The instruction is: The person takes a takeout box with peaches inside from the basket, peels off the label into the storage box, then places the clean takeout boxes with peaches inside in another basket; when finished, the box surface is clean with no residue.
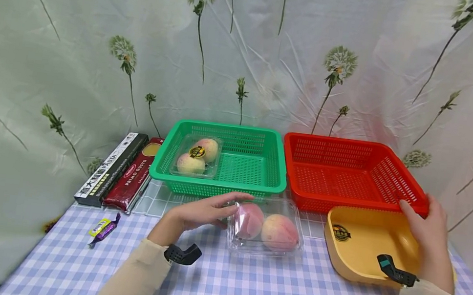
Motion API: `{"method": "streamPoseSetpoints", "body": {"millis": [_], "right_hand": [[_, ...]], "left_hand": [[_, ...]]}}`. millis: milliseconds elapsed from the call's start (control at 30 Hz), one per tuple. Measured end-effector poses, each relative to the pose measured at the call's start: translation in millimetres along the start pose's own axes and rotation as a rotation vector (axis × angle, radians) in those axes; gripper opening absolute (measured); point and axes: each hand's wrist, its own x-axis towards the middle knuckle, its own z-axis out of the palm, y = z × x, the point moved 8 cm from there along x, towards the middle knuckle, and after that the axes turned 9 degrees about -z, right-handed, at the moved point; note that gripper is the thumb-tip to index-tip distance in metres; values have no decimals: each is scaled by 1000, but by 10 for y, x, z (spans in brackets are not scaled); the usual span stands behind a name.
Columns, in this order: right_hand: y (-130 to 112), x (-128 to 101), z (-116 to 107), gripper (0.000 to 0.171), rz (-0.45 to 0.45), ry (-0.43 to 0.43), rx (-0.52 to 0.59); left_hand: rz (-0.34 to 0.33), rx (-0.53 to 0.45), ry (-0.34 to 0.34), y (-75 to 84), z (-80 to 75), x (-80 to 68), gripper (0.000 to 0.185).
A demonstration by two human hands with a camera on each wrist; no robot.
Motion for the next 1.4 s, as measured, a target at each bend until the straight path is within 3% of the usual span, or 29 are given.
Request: {"method": "streamPoseSetpoints", "body": {"millis": [333,733,1067,1400], "right_hand": [[20,-5,33,85,-38,-6,-7],[28,-1,49,84,-19,2,6],[26,-5,43,83,-13,21,9],[19,-5,43,82,-35,31,4]], "left_hand": [[-34,-201,63,-38,53,78,38],[-50,-266,156,-105,93,196,38],[-107,-346,87,-158,199,225,56],[-130,-403,-17,-139,313,213,56]]}}
